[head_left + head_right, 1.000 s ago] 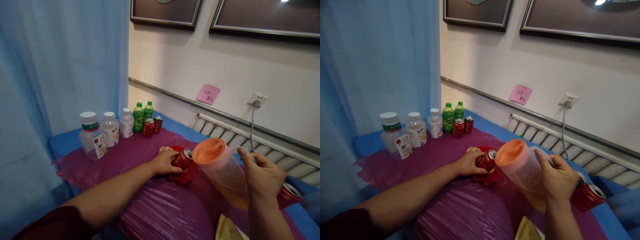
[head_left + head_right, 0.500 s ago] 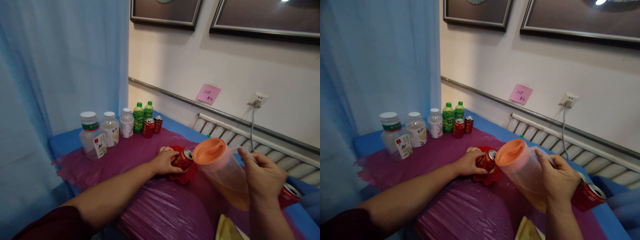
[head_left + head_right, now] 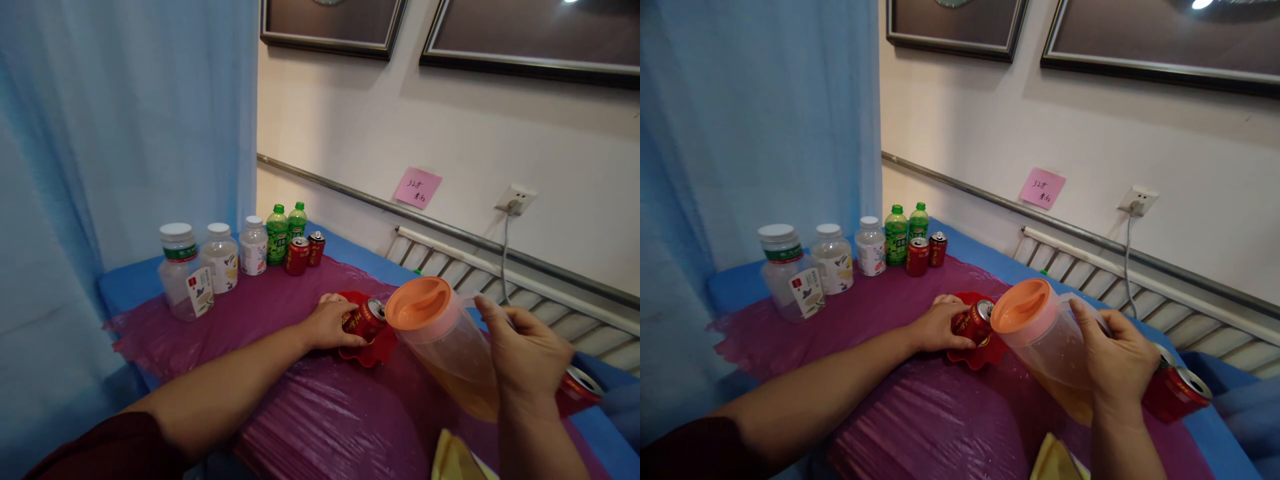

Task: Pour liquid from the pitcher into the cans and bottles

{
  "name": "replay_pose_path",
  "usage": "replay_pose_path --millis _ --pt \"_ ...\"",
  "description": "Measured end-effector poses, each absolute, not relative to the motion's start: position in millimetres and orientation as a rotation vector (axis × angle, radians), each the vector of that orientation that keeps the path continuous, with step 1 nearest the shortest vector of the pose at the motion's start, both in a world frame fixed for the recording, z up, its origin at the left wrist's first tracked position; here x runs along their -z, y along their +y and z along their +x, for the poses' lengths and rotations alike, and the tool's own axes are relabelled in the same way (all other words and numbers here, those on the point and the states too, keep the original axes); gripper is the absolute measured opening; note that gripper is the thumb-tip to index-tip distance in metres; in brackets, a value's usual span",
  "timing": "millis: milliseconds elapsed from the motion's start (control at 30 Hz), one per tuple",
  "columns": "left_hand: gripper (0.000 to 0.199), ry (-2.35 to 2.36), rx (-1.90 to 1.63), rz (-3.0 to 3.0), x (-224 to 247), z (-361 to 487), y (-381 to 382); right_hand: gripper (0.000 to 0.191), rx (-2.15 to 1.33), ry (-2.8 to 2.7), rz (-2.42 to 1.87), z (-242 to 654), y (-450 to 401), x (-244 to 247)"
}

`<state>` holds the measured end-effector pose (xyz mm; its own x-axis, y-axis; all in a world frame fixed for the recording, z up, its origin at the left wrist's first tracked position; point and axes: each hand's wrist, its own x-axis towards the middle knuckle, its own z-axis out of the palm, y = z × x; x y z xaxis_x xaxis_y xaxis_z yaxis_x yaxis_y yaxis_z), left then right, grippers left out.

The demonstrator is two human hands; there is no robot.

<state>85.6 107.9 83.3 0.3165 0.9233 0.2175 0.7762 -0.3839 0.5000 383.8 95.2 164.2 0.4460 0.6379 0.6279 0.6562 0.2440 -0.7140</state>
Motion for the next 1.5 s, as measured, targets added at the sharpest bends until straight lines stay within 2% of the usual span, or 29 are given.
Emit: replay_pose_path --millis 267,1033,1500 --pt "0.063 1.522 -0.663 2.290 -84.1 85.2 108.8 0.053 -0.009 -1.215 -1.438 383.1 95.0 -164.4" --pt "0.070 1.535 -0.677 2.256 -87.3 83.0 106.4 0.053 0.001 -1.262 -1.453 380.3 92.6 -166.5" --pt "0.065 1.533 -0.672 2.268 -86.9 83.3 107.0 0.055 -0.037 -1.235 -1.444 384.5 94.1 -164.7"
